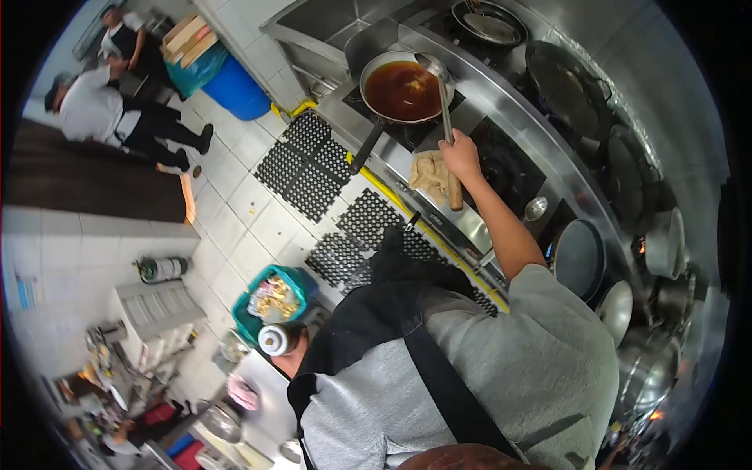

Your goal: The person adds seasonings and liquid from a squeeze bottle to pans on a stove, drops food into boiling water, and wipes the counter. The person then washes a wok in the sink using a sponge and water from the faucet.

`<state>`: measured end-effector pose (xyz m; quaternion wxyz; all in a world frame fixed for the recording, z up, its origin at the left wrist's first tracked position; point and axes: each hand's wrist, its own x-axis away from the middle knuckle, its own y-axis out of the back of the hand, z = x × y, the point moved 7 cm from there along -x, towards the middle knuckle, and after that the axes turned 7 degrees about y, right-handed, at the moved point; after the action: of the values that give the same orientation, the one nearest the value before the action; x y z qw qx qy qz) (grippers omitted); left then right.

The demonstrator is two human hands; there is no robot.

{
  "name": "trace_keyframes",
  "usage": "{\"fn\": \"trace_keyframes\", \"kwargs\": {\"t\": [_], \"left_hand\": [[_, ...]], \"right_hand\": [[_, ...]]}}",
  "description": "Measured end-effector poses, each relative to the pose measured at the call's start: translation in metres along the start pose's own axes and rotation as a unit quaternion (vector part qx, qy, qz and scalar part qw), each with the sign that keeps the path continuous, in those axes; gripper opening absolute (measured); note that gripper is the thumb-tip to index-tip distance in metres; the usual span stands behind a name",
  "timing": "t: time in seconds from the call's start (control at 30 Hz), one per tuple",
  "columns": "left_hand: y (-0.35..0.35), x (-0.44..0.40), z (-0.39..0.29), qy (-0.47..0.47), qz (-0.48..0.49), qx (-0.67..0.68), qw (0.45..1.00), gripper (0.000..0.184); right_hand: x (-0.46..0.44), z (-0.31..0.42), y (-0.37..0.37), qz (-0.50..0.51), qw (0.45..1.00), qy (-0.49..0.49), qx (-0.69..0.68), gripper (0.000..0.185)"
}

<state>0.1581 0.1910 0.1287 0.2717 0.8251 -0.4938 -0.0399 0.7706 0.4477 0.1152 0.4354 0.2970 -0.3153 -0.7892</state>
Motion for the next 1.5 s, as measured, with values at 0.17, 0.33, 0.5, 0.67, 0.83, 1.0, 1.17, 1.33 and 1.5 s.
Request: {"fn": "trace_keyframes", "kwargs": {"t": [0.17,0.33,0.5,0.67,0.83,1.0,1.17,1.33,1.5], "left_hand": [[-0.043,-0.073,-0.053,0.009,0.059,-0.050,0.997,0.065],[-0.111,-0.138,-0.132,-0.066,0.104,-0.052,0.991,0.056],[-0.187,-0.194,-0.194,-0.121,0.191,0.019,0.974,0.064],[-0.271,-0.250,-0.244,-0.171,0.326,0.032,0.929,0.071],[-0.359,-0.290,-0.295,-0.237,0.440,0.040,0.865,0.065],[-0.425,-0.313,-0.353,-0.330,0.468,-0.090,0.815,0.063],[-0.481,-0.319,-0.394,-0.441,0.481,-0.233,0.721,0.069],[-0.519,-0.307,-0.428,-0.552,0.439,-0.330,0.628,0.068],[-0.542,-0.301,-0.443,-0.608,0.344,-0.476,0.535,0.071]], "right_hand": [[0.016,-0.001,-0.035,0.106,0.851,-0.248,-0.451,0.020],[0.025,0.031,-0.027,0.132,0.543,-0.373,-0.741,0.014],[0.026,0.046,-0.030,0.145,0.402,-0.382,-0.819,0.026],[0.027,0.063,-0.025,0.123,0.605,-0.357,-0.701,0.035],[0.022,0.088,-0.015,0.091,0.759,-0.325,-0.557,0.029],[0.025,0.115,-0.013,0.069,0.869,-0.339,-0.353,0.022],[0.027,0.159,-0.011,0.021,0.914,-0.310,-0.261,0.027],[0.029,0.174,-0.023,-0.015,0.801,-0.333,-0.497,0.033],[0.031,0.188,-0.031,-0.033,0.574,-0.362,-0.734,0.027]]}}
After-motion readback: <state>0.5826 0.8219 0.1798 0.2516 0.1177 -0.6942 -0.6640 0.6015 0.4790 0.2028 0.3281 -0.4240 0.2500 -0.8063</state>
